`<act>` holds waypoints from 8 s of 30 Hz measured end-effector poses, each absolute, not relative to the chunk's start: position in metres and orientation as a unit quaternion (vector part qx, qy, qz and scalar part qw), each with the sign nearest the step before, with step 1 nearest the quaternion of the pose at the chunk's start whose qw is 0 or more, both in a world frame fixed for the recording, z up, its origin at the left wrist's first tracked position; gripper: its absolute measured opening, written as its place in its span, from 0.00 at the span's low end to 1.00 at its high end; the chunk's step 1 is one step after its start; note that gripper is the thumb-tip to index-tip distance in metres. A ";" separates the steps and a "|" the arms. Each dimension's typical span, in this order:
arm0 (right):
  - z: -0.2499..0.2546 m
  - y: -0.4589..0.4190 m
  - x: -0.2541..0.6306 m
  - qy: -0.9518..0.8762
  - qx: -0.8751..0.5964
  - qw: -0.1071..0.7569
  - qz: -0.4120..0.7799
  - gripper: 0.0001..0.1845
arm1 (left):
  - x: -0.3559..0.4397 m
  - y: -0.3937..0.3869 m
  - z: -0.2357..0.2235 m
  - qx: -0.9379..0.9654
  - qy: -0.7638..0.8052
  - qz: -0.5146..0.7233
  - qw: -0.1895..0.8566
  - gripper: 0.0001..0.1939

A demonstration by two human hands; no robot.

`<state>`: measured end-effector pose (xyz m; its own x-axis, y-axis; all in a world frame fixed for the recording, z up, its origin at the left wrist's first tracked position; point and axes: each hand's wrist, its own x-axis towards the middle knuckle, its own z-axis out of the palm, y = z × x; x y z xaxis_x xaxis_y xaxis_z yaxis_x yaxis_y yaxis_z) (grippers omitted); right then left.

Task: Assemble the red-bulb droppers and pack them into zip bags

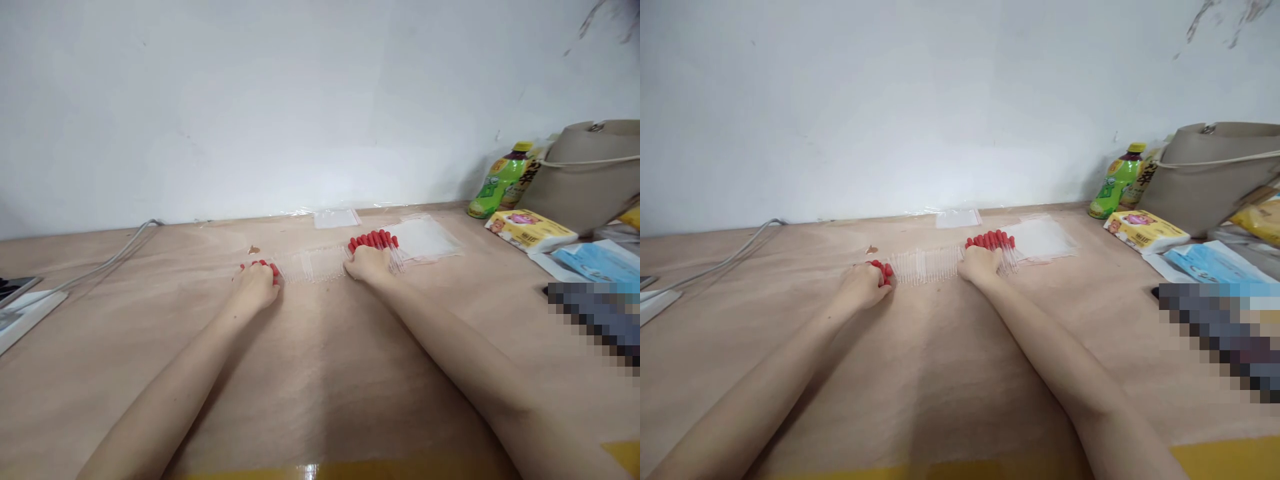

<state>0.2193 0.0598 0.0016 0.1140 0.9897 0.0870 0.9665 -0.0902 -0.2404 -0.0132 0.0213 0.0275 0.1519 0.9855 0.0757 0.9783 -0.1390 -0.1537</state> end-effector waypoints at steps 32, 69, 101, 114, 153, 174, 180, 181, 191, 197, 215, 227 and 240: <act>-0.031 -0.017 0.241 -0.815 -0.413 0.382 0.135 0.09 | 0.038 0.001 -0.030 -0.738 -0.400 -0.390 -0.379 0.10; -0.018 -0.017 0.235 -0.879 -0.431 0.200 0.044 0.17 | 0.031 -0.006 -0.021 -0.888 -0.331 -0.286 -0.140 0.09; -0.007 0.055 0.247 -0.660 -0.719 0.216 -0.017 0.22 | 0.030 0.001 -0.018 -0.855 -0.400 -0.282 -0.172 0.06; 0.000 0.060 0.207 -0.683 -0.723 0.099 0.004 0.10 | 0.016 0.011 -0.005 -0.815 -0.508 -0.272 0.059 0.09; -0.036 -0.001 0.257 -0.808 -0.454 0.375 0.013 0.13 | 0.029 -0.007 -0.009 -0.847 -0.434 -0.285 -0.112 0.06; -0.031 -0.008 0.250 -0.840 -0.396 0.369 0.035 0.12 | 0.037 0.003 -0.027 -0.772 -0.438 -0.370 -0.275 0.10; -0.030 -0.004 0.254 -0.858 -0.380 0.337 0.073 0.10 | 0.035 0.002 -0.028 -0.790 -0.413 -0.357 -0.279 0.12; -0.029 -0.004 0.254 -0.860 -0.380 0.330 0.079 0.10 | 0.034 0.001 -0.028 -0.797 -0.409 -0.350 -0.275 0.11; -0.025 -0.009 0.254 -0.870 -0.387 0.303 0.040 0.12 | 0.034 -0.004 -0.022 -0.826 -0.385 -0.312 -0.268 0.10; -0.027 -0.009 0.252 -0.883 -0.368 0.291 0.004 0.14 | 0.033 -0.006 -0.023 -0.840 -0.377 -0.297 -0.252 0.09; -0.017 -0.011 0.225 -0.888 -0.405 0.219 0.019 0.16 | 0.027 -0.001 -0.023 -0.873 -0.337 -0.317 -0.151 0.08; 0.024 0.028 0.261 -0.712 -0.631 0.273 0.142 0.15 | 0.028 0.004 -0.023 -0.831 -0.419 -0.302 -0.207 0.12; -0.009 0.061 0.254 -0.669 -0.707 0.226 -0.034 0.20 | 0.028 0.002 -0.019 -0.850 -0.401 -0.288 -0.185 0.08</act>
<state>0.2538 0.0605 -0.0094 0.1028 0.9307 0.3509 0.9617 -0.0028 -0.2741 0.0278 0.0025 -0.0186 0.5122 0.7880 0.3416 0.5750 -0.6101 0.5452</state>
